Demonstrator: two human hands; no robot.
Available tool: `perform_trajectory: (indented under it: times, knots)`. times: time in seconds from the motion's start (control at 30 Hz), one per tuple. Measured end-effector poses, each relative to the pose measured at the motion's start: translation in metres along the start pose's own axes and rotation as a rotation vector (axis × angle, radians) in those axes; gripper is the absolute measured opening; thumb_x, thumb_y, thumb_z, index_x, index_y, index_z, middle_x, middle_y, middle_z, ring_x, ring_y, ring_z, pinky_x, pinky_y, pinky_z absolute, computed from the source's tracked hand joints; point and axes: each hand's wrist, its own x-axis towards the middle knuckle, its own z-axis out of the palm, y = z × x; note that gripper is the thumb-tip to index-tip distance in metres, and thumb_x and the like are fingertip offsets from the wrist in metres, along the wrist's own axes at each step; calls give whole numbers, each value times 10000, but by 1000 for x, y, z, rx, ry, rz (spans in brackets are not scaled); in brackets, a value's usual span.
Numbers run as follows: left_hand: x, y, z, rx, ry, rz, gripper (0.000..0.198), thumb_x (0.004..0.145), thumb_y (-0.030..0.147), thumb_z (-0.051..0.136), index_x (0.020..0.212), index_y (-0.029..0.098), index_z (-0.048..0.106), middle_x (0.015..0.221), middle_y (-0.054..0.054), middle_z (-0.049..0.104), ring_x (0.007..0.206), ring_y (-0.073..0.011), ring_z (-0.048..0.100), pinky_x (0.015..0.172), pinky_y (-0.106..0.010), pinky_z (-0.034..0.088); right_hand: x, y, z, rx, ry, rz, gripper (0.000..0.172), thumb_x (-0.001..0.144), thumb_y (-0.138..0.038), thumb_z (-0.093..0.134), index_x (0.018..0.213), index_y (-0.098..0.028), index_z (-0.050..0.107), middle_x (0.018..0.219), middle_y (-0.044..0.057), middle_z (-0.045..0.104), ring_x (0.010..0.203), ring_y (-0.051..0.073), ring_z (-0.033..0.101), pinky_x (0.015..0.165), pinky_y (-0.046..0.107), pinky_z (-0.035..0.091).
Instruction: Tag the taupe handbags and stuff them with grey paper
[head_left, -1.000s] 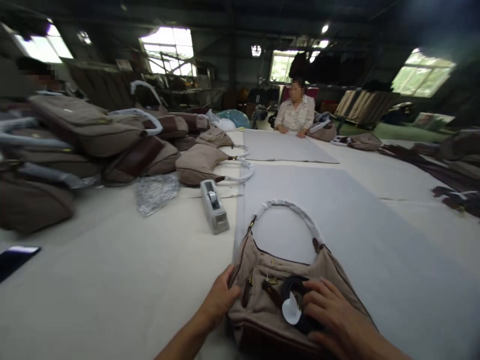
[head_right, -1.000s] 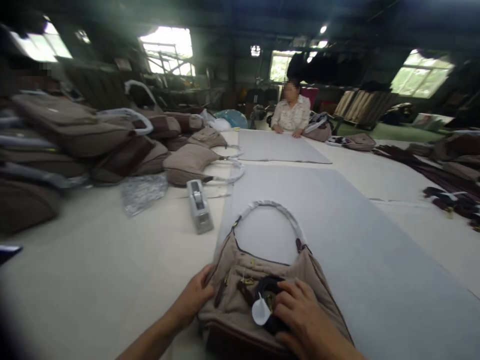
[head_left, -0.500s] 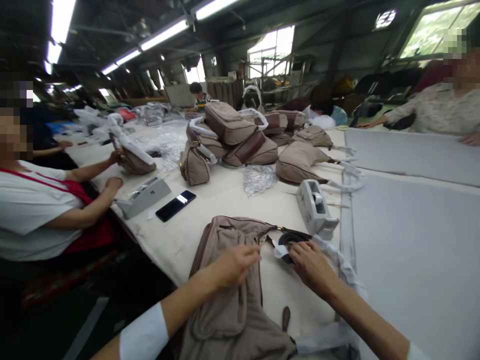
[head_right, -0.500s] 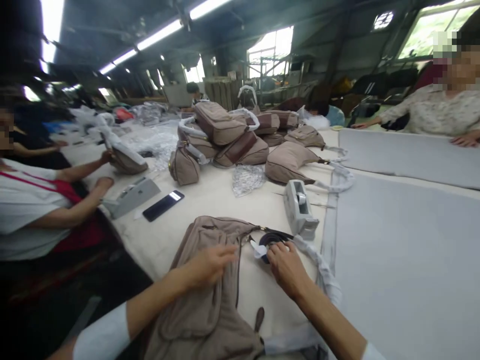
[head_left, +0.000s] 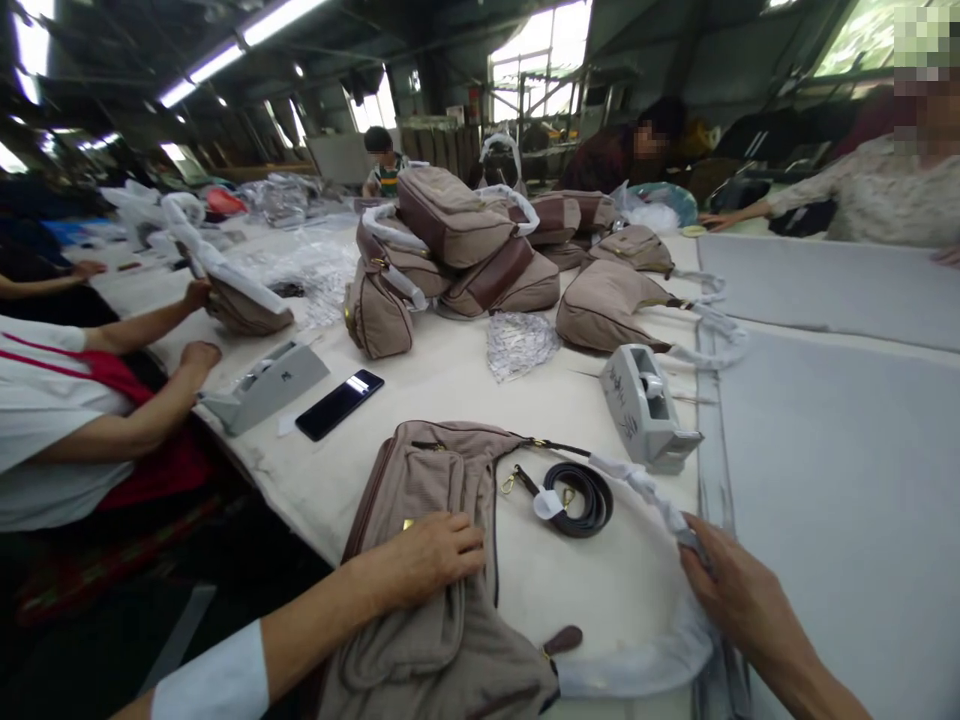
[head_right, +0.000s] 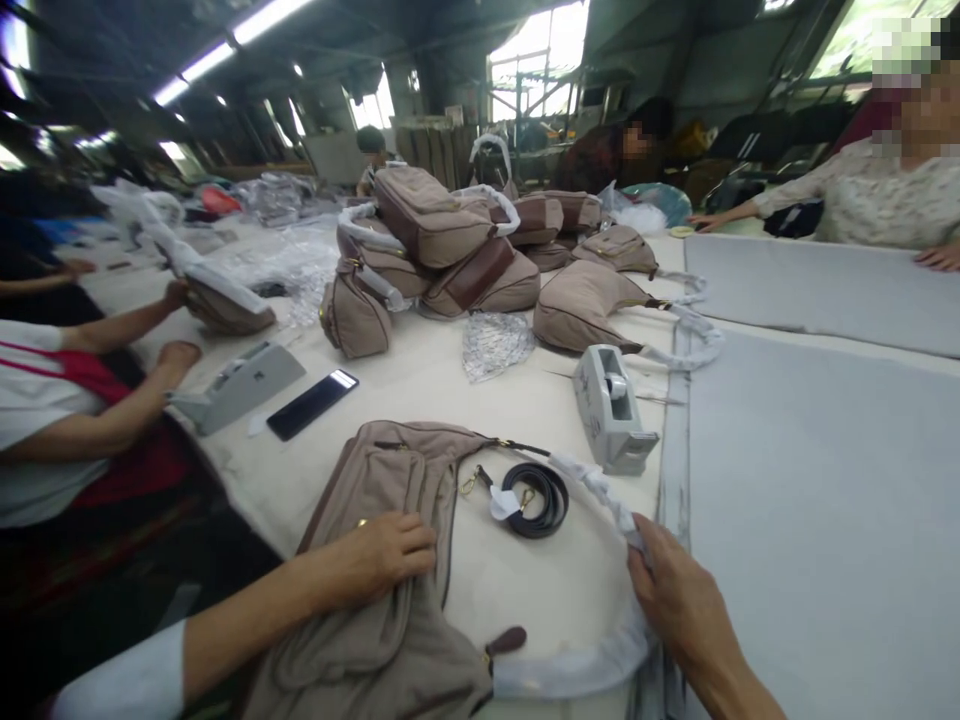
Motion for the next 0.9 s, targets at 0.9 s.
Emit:
perform_trajectory:
  times: [0.9]
  knots:
    - [14, -74, 24, 50, 613, -225, 175, 831, 203, 421, 824, 194, 596, 830, -92, 628, 788, -226, 615, 743, -344, 519, -60, 115, -107, -82, -606, -450, 140, 838, -316, 541, 912, -220, 611, 996, 77, 590, 902, 218, 531, 758, 364, 428]
